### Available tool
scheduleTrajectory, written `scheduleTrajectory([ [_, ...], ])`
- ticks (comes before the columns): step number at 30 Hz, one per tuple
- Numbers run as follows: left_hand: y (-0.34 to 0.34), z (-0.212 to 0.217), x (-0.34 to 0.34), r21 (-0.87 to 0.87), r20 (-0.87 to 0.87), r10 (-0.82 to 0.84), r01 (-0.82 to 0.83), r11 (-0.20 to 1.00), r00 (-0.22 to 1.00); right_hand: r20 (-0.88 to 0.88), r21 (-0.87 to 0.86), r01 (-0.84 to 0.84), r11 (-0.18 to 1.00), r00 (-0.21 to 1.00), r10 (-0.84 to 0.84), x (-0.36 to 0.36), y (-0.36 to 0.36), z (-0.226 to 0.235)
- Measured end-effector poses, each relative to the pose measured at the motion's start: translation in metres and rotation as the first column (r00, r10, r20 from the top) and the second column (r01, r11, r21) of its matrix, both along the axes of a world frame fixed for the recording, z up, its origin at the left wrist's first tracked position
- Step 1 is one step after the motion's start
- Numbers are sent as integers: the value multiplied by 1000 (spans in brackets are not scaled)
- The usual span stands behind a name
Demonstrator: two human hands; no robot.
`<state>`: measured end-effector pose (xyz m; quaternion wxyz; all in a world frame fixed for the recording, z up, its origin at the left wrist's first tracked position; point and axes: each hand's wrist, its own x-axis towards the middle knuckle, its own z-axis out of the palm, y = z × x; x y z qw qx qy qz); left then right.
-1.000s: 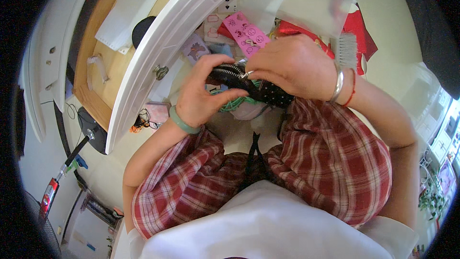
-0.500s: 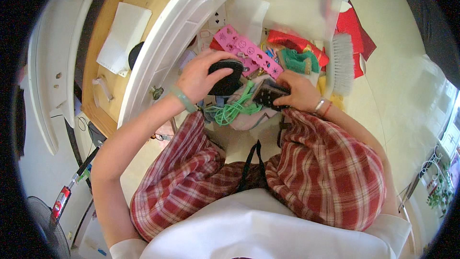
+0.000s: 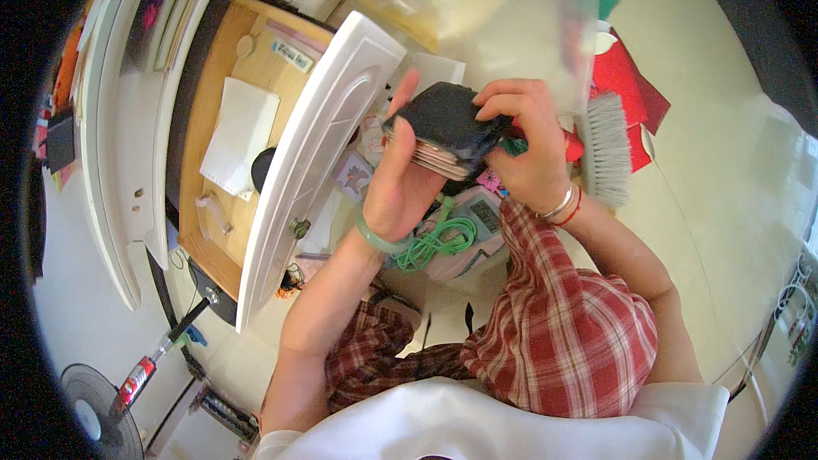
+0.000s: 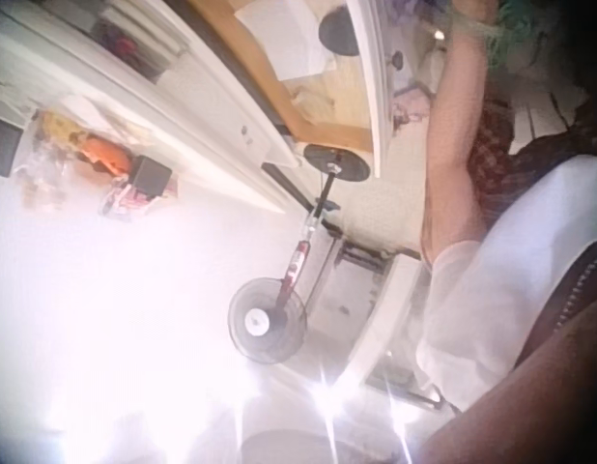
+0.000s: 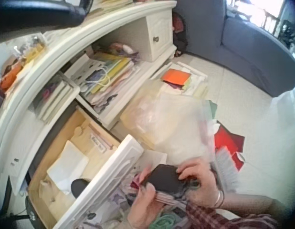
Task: The person cleans a wooden drawer using a brush and a cloth, then organizes items inside it. They place a small pouch, a piece of paper, and a wallet into the drawer, arranging them neatly.
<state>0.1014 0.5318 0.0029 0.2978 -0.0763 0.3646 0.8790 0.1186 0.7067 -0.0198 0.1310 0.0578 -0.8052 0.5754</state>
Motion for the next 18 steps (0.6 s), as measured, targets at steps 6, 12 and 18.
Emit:
scheduleTrajectory([
  [6, -36, -24, 4, -153, -103, 53, -68, 986, 993, 397, -469, -228, 853, 808, 435, -12, -3, 9],
  [12, -20, -29, 0, -706, -687, -465, -359, 610, 559, 449, -450, -210, 868, 787, 422, -9, -16, 17],
  [18, -1, -31, -11, -276, -401, -45, -73, 958, 915, 374, -280, -120, 952, 900, 224, 7, -6, 14],
])
